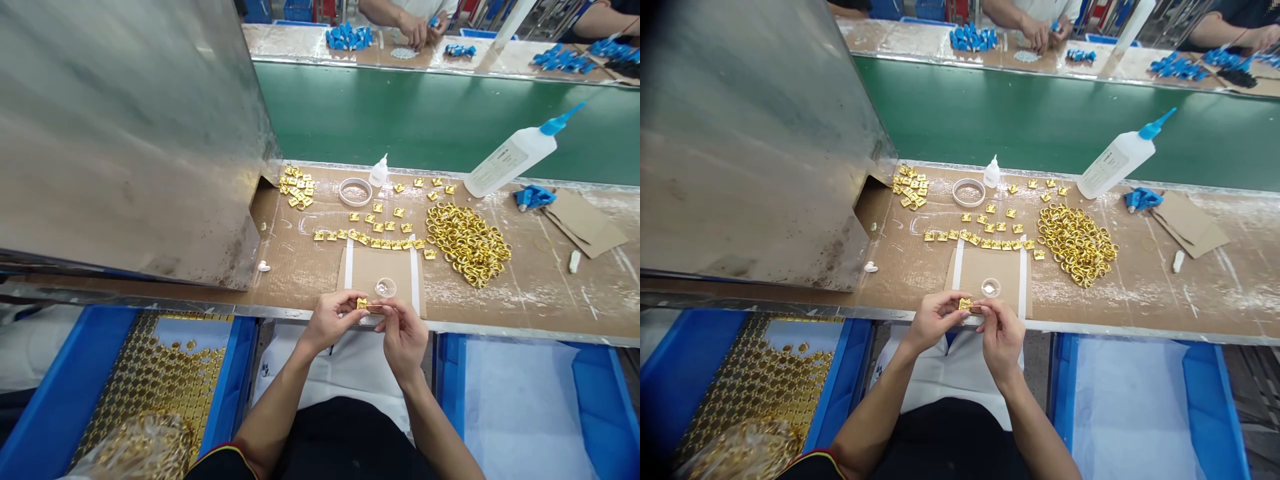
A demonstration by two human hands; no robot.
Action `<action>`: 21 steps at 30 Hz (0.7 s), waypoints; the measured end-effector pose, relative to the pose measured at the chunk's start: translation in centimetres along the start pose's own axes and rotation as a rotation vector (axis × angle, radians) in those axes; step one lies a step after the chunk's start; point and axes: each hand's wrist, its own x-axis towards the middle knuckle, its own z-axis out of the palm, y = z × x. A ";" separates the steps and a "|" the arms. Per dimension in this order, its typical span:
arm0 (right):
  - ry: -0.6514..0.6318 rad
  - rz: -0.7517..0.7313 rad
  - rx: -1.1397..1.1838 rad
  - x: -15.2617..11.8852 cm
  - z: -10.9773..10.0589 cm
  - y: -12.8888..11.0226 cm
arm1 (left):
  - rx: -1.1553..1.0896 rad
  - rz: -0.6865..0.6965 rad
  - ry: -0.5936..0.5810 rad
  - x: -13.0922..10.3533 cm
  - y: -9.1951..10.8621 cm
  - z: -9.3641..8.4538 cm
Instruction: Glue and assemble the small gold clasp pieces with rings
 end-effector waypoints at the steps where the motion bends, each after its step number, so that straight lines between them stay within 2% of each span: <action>1: -0.001 -0.004 0.001 0.0 0.0 0.0 | 0.001 0.001 0.001 0.0 0.0 0.0; 21: -0.046 -0.047 -0.044 0.2 -0.2 0.1 | -0.014 0.013 -0.014 0.0 0.2 0.0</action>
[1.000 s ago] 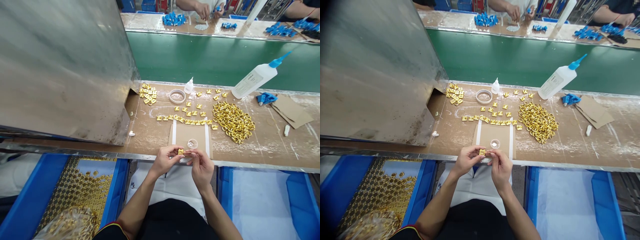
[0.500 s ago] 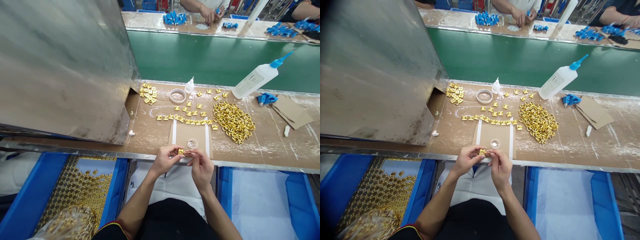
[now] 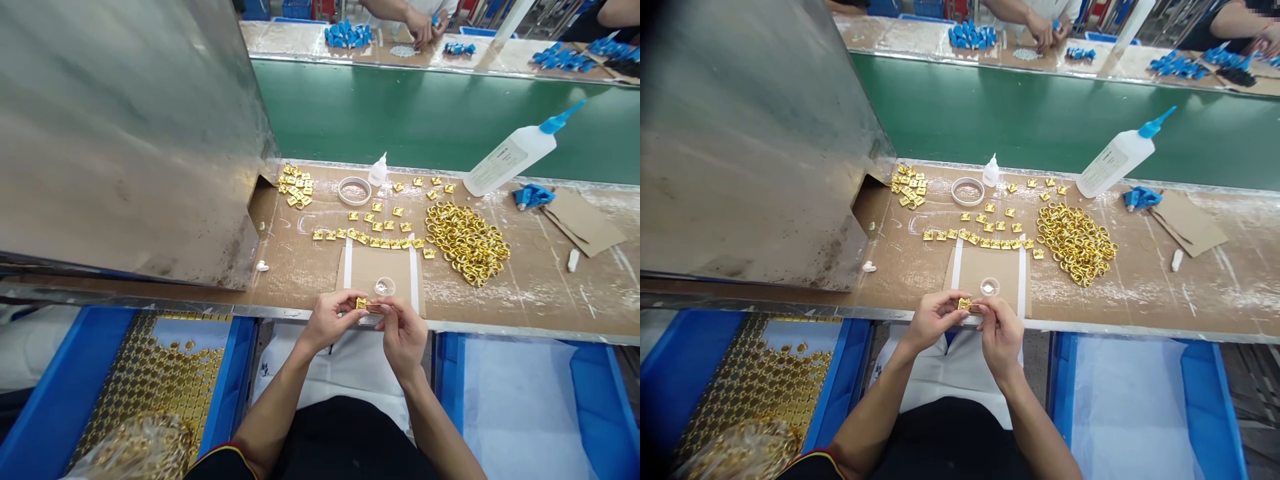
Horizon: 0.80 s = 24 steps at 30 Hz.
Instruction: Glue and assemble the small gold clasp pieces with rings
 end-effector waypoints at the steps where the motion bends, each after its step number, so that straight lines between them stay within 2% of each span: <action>1: -0.001 -0.002 0.000 0.0 0.0 0.0 | -0.005 -0.003 -0.002 0.0 0.0 0.0; 18: -0.006 -0.040 -0.029 0.4 0.0 -0.4 | -0.036 -0.028 -0.011 0.0 0.0 -0.1; 24: 0.002 0.007 0.007 0.3 0.0 -0.5 | -0.069 -0.039 -0.003 0.0 0.0 -0.1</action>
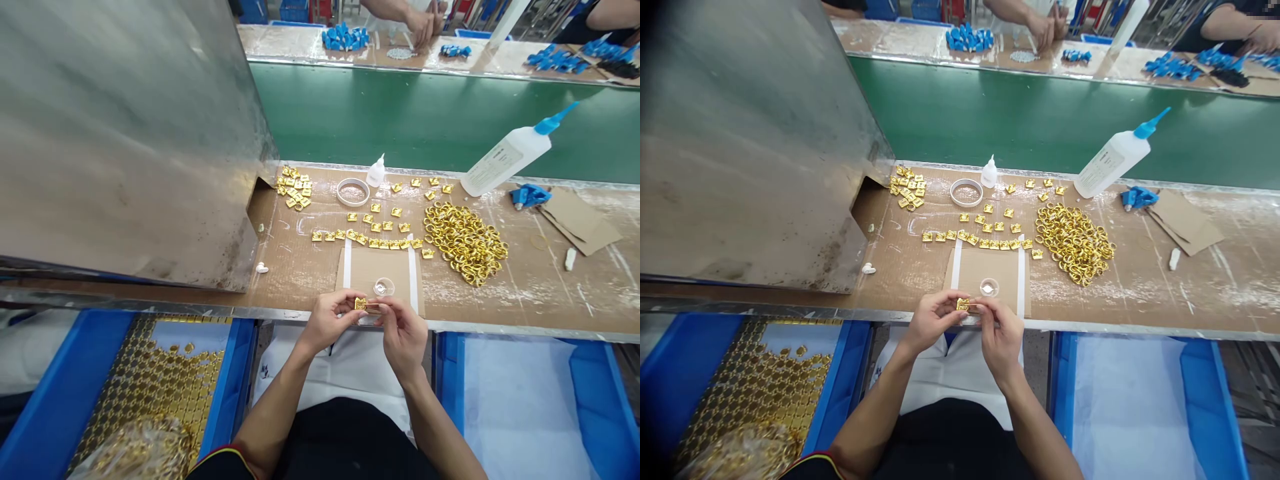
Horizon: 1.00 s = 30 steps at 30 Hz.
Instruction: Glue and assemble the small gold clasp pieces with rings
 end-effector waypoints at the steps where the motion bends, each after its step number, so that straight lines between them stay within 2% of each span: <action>1: 0.004 0.012 0.007 0.0 -0.1 0.0 | -0.008 -0.005 0.005 0.0 0.0 0.0; 5: 0.092 0.025 -0.033 0.3 -1.0 0.2 | -0.032 -0.032 0.042 0.0 0.1 0.1; 8: 0.185 -0.056 -0.170 1.0 -1.8 0.8 | -0.042 -0.051 0.058 0.1 0.3 0.1; 13: 0.163 -0.148 -0.362 2.2 -2.2 2.1 | -0.047 -0.068 0.058 0.1 0.6 0.2; 21: 0.109 -0.172 -0.350 2.7 -1.8 3.1 | -0.030 -0.052 0.059 0.0 0.5 0.2; 30: 0.161 -0.104 -0.239 2.7 -2.1 3.3 | -0.028 -0.055 0.055 0.1 0.7 0.3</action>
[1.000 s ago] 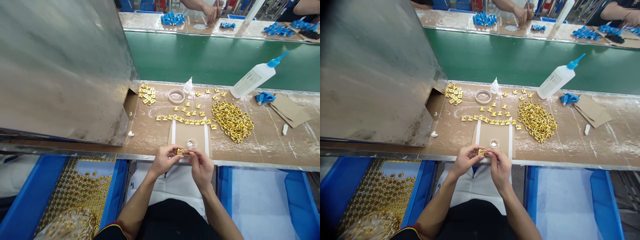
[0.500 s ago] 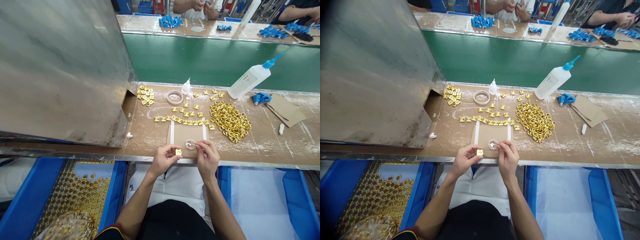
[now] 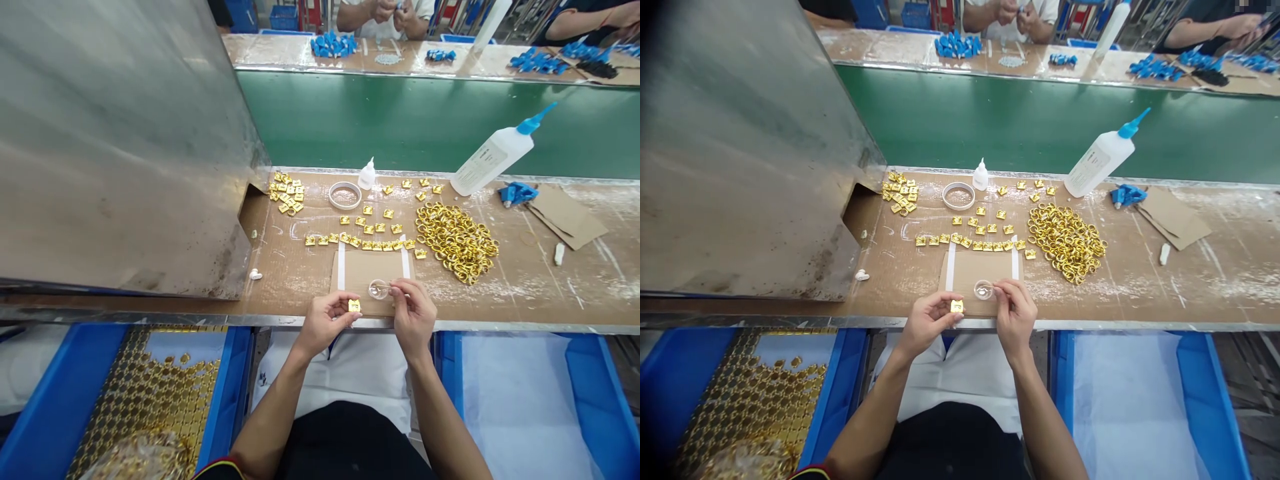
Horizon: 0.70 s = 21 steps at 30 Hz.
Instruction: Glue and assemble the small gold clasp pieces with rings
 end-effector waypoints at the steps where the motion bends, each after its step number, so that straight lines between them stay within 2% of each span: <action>1: 0.012 -0.005 0.007 0.1 0.0 0.0 | 0.000 0.001 -0.002 0.0 0.0 0.0; 8: -0.005 -0.017 -0.013 0.2 0.0 -0.5 | 0.023 -0.002 0.007 0.0 -0.1 0.0; 14: 0.055 0.040 0.024 -0.1 -0.2 -0.6 | 0.047 0.013 0.005 0.0 -0.3 -0.1; 18: 0.079 0.146 0.180 -0.6 -0.4 -2.0 | 0.086 0.027 0.003 -0.1 -0.3 -0.2; 21: 0.048 0.187 0.296 -1.4 -0.4 -3.6 | 0.096 0.035 -0.011 -0.1 -0.3 -0.2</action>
